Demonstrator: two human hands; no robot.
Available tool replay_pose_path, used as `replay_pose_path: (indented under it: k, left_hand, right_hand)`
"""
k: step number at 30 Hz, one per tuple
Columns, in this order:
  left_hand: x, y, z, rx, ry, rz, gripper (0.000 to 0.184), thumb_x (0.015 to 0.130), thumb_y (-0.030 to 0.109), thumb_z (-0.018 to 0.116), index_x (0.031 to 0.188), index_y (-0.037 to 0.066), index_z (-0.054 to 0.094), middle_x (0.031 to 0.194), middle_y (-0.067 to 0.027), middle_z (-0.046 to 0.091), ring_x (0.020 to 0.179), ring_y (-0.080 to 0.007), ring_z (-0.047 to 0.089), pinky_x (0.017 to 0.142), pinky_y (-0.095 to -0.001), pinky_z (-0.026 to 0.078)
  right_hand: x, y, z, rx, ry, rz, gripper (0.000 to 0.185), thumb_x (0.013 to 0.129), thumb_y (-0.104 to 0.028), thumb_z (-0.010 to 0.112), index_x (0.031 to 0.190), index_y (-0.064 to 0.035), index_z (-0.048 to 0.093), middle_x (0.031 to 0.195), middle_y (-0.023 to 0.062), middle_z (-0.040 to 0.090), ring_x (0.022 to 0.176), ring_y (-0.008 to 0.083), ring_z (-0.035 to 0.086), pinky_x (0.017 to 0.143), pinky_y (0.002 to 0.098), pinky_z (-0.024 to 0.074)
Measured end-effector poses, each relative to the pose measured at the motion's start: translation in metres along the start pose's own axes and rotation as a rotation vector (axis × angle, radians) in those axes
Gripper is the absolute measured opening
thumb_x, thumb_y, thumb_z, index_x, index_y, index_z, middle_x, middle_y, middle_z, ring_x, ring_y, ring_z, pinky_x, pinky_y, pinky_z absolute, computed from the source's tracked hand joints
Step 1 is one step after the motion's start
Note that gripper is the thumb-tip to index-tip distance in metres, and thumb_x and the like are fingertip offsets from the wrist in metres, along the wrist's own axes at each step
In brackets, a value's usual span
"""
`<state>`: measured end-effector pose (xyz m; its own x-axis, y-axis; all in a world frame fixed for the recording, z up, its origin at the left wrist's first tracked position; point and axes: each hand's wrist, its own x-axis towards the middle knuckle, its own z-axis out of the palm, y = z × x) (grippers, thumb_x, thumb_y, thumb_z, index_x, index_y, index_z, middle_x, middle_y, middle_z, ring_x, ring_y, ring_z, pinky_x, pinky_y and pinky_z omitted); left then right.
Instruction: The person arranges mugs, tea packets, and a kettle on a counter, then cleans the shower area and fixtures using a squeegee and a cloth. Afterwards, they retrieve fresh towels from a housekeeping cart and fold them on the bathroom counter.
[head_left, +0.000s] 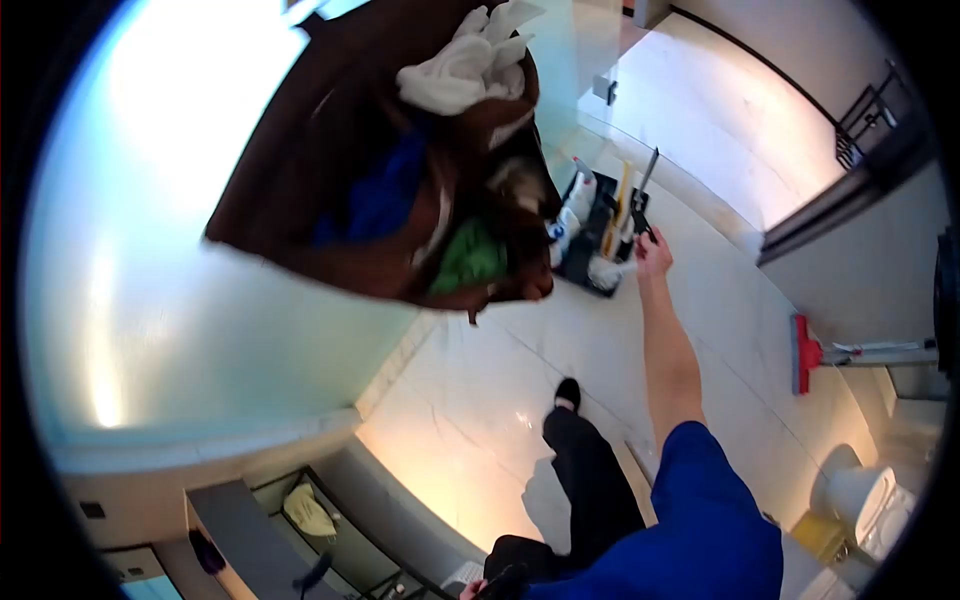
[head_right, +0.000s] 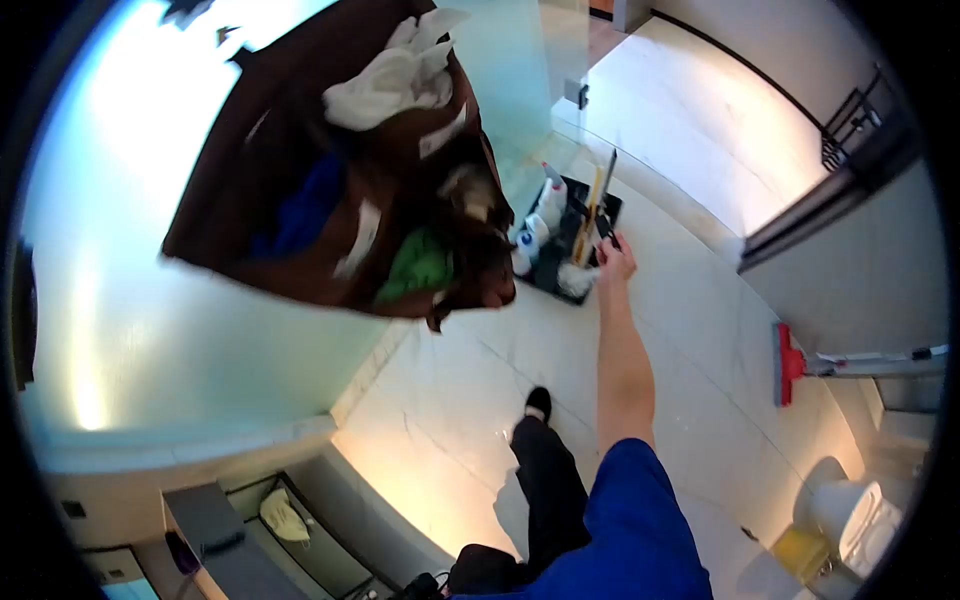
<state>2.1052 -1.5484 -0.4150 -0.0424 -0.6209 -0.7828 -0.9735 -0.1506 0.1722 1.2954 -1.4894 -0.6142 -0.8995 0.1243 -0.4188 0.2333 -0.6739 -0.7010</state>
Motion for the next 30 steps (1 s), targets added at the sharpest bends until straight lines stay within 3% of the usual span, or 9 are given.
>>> replay_pose_path:
  k: [7, 9, 14, 17, 24, 26, 27, 29, 30]
  left_hand:
    - [0.058, 0.131, -0.050, 0.007, 0.150, 0.173, 0.025, 0.082, 0.024, 0.061, 0.089, 0.001, 0.068, 0.076, -0.0100, 0.068, 0.071, -0.0153, 0.064, 0.068, -0.0291, 0.050]
    - [0.055, 0.186, -0.079, 0.089, 0.114, 0.180, 0.025, 0.082, 0.024, 0.061, 0.089, 0.001, 0.068, 0.079, -0.0081, 0.068, 0.072, -0.0146, 0.063, 0.069, -0.0281, 0.050]
    - [0.059, 0.257, -0.107, 0.007, -0.078, 0.131, 0.024, 0.084, 0.022, 0.061, 0.095, 0.002, 0.066, 0.079, -0.0075, 0.067, 0.072, -0.0139, 0.062, 0.068, -0.0281, 0.050]
    - [0.072, 0.283, -0.108, -0.160, -0.176, 0.270, 0.024, 0.085, 0.021, 0.059, 0.097, 0.002, 0.065, 0.077, -0.0091, 0.066, 0.070, -0.0148, 0.063, 0.067, -0.0279, 0.051]
    - [0.027, 0.346, -0.194, -0.471, -0.190, 0.566, 0.027, 0.091, 0.025, 0.055, 0.103, 0.003, 0.063, 0.083, -0.0047, 0.063, 0.077, -0.0139, 0.059, 0.072, -0.0282, 0.051]
    - [-0.002, 0.348, -0.242, -0.892, -0.549, 0.394, 0.048, 0.092, 0.047, 0.046, 0.125, 0.012, 0.051, 0.118, -0.0067, 0.052, 0.105, -0.0183, 0.052, 0.077, -0.0395, 0.053]
    - [-0.020, 0.341, -0.264, -1.102, -0.743, 0.413, 0.056, 0.090, 0.051, 0.048, 0.133, 0.017, 0.041, 0.128, -0.0094, 0.044, 0.114, -0.0241, 0.046, 0.077, -0.0418, 0.053]
    - [-0.020, 0.304, -0.286, -1.512, -1.185, 0.588, 0.085, 0.084, 0.058, 0.052, 0.147, 0.020, 0.011, 0.146, -0.0123, 0.026, 0.132, -0.0288, 0.030, 0.082, -0.0421, 0.051]
    - [-0.015, 0.282, -0.297, -1.362, -0.785, 0.982, 0.072, 0.081, 0.047, 0.058, 0.136, 0.015, 0.026, 0.132, -0.0117, 0.038, 0.119, -0.0256, 0.040, 0.080, -0.0375, 0.051]
  right_hand:
    - [0.057, 0.082, 0.004, -1.115, 0.097, -0.377, 0.050, 0.086, -0.010, 0.061, 0.131, -0.0026, 0.042, 0.105, 0.0086, 0.056, 0.083, 0.0119, 0.057, 0.068, 0.0220, 0.0449]
    - [-0.011, 0.031, 0.069, -0.561, 0.059, -0.423, 0.039, 0.086, -0.010, 0.059, 0.121, 0.0020, 0.049, 0.103, 0.0105, 0.060, 0.092, 0.0184, 0.057, 0.081, 0.0299, 0.0457]
    - [-0.258, -0.155, 0.251, -0.357, -0.685, -0.888, 0.018, 0.080, 0.003, 0.061, 0.097, 0.0032, 0.056, 0.078, 0.0092, 0.061, 0.062, 0.0164, 0.056, 0.060, 0.0281, 0.0463]
    - [-0.327, -0.181, 0.340, -1.051, -1.152, -1.237, 0.018, 0.073, -0.017, 0.067, 0.088, -0.0072, 0.064, 0.085, 0.0059, 0.063, 0.075, 0.0249, 0.057, 0.065, 0.0356, 0.0436]
    - [-0.417, -0.212, 0.346, -0.869, -0.896, -0.591, 0.014, 0.090, -0.010, 0.053, 0.094, 0.0029, 0.059, 0.084, 0.0079, 0.062, 0.078, 0.0214, 0.057, 0.072, 0.0333, 0.0468]
    - [-0.509, -0.161, 0.319, -2.185, -0.709, -1.858, 0.024, 0.091, -0.011, 0.047, 0.107, 0.0040, 0.056, 0.103, 0.0108, 0.060, 0.091, 0.0223, 0.056, 0.085, 0.0354, 0.0444]
    - [-0.547, -0.140, 0.306, -2.069, -0.978, -1.785, 0.023, 0.092, -0.013, 0.047, 0.106, 0.0024, 0.056, 0.101, 0.0095, 0.059, 0.090, 0.0208, 0.055, 0.084, 0.0343, 0.0440]
    - [-0.620, -0.088, 0.289, -1.152, -1.589, -0.333, 0.021, 0.093, -0.016, 0.047, 0.105, -0.0008, 0.056, 0.097, 0.0070, 0.058, 0.088, 0.0179, 0.053, 0.081, 0.0321, 0.0431]
    - [-0.653, -0.067, 0.285, -1.114, -1.712, -0.056, 0.021, 0.093, -0.018, 0.048, 0.104, -0.0023, 0.056, 0.094, 0.0057, 0.058, 0.086, 0.0164, 0.053, 0.080, 0.0310, 0.0427]
